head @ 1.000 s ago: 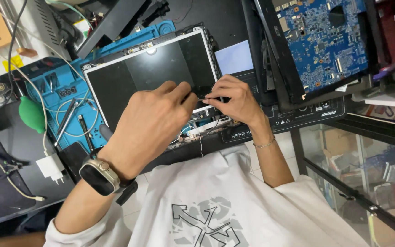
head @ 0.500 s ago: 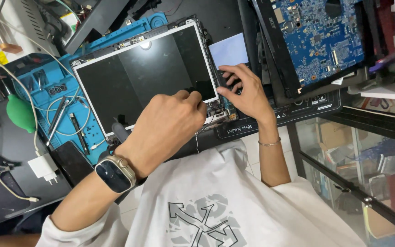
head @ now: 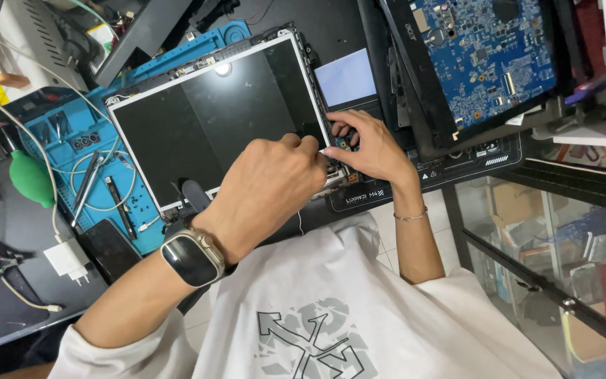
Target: The person handles a laptop screen assembly, aligns it into the chassis, and uses a screwdriver to fasten screws around the screen bezel. The person also manipulates internal cables and connectors while securing the screen in place.
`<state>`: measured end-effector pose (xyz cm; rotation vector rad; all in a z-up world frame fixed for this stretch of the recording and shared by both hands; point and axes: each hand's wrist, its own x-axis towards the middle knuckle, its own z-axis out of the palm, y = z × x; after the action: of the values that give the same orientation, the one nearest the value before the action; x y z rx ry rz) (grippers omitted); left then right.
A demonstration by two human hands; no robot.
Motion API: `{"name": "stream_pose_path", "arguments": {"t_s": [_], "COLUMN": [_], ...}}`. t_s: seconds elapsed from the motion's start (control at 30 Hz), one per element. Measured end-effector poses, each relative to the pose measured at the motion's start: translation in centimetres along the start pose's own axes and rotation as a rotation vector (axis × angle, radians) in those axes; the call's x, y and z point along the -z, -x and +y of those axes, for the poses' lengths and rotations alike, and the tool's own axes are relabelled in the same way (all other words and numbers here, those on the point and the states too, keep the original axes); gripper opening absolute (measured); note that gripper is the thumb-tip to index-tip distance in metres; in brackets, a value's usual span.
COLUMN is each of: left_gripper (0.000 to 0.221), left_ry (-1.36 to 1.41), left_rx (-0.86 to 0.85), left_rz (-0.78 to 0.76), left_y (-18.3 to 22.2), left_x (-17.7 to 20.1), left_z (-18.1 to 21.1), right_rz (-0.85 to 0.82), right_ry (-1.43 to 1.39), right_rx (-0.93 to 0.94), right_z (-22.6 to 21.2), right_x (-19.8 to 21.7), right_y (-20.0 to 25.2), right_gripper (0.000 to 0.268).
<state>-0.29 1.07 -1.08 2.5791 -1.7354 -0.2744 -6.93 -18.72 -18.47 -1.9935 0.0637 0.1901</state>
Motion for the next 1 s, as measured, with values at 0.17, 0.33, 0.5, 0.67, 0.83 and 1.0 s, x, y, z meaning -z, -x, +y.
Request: {"name": "stream_pose_path", "arguments": {"t_s": [0.17,0.33,0.5,0.67,0.83,1.0], "left_gripper": [0.010,0.007,0.009,0.012,0.013,0.012], "left_ry": [-0.088,-0.071,-0.060,-0.292,-0.283,-0.349], "left_rx": [-0.063,-0.095,-0.092,0.161,0.060,0.148], "left_rz": [0.016,-0.046,0.007,-0.100,0.086,-0.067], "left_y": [-0.5,-0.9,-0.8,-0.4,-0.7,-0.9], "left_x": [0.2,0.4,-0.2,-0.5,-0.7,-1.0], "left_z": [0.8,1.2,1.7,2.8,3.0,3.0], "right_rz": [-0.020,-0.033,-0.037,-0.063,-0.069,-0.056], "right_ry": [0.022,0.037,0.036,0.050,0.090,0.061], "right_rx": [-0.005,-0.029,-0.057,-0.046,-0.162,-0.034], "right_z": [0.9,0.9,0.8,0.4,0.3,0.8], "right_x": [0.0,0.0,0.0,0.2,0.2,0.1], "right_y": [-0.3,-0.4,-0.3,-0.5,-0.5,-0.3], "right_gripper": [0.056,0.053,0.057,0.057,0.062,0.060]}}
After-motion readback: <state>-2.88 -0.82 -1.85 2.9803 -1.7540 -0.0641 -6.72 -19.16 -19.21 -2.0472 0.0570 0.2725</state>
